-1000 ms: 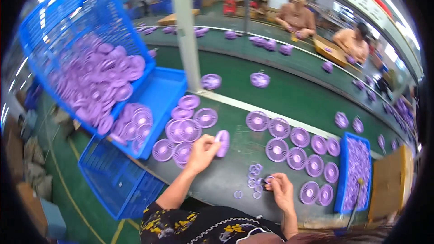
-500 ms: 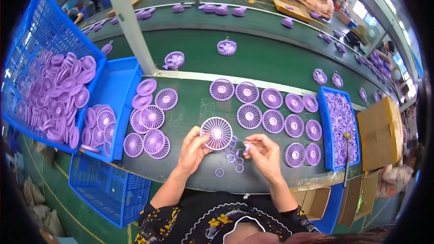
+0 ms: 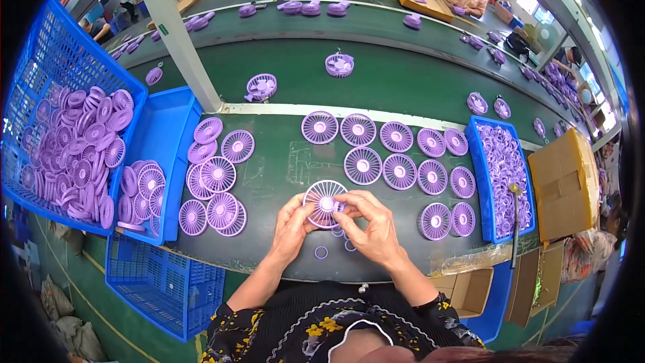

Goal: The person assembles small portable electric fans by hand, combining plastic components, O-rings, fan grill, and fan blade units.

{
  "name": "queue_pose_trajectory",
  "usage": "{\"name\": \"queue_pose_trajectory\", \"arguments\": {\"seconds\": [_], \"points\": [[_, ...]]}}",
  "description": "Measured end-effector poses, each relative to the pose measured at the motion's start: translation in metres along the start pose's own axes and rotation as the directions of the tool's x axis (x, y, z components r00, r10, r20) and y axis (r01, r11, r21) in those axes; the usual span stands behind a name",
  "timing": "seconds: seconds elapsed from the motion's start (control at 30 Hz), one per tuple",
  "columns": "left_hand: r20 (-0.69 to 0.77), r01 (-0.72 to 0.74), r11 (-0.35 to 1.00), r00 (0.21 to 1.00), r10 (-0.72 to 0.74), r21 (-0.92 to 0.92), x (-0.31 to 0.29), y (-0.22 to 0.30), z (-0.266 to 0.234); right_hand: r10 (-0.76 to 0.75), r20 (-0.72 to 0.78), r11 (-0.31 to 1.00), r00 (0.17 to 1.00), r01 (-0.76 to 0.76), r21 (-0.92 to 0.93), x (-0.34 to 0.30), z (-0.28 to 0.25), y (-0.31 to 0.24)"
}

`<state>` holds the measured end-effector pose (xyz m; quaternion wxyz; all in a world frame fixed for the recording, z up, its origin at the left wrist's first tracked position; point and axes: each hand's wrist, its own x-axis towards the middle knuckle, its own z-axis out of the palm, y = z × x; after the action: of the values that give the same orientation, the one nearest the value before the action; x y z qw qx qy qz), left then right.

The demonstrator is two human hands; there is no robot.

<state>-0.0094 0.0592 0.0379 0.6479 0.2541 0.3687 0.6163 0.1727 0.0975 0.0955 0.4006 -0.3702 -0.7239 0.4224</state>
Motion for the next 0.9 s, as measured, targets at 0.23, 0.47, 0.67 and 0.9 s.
{"name": "queue_pose_trajectory", "arguments": {"seconds": [0.23,0.47,0.67,0.9], "points": [[-0.028,0.003,0.986,1.000,0.002,0.166,0.000,-0.007,0.001,-0.229,-0.021,0.949,0.973,0.219,-0.225,0.004,0.006,0.009],[-0.061,-0.012,0.968,0.998,0.028,0.251,-0.007,-0.006,0.011,-0.212,0.020,0.915,0.977,0.206,-0.347,0.001,0.009,0.014],[-0.026,0.031,0.952,0.999,-0.024,0.304,-0.005,-0.004,0.012,-0.153,-0.020,0.939,0.988,0.139,-0.314,-0.006,0.007,0.021],[0.030,0.194,0.927,0.976,-0.215,0.322,-0.002,0.004,0.012,-0.248,0.055,0.933,0.967,0.254,-0.253,-0.018,-0.010,0.025]]}}
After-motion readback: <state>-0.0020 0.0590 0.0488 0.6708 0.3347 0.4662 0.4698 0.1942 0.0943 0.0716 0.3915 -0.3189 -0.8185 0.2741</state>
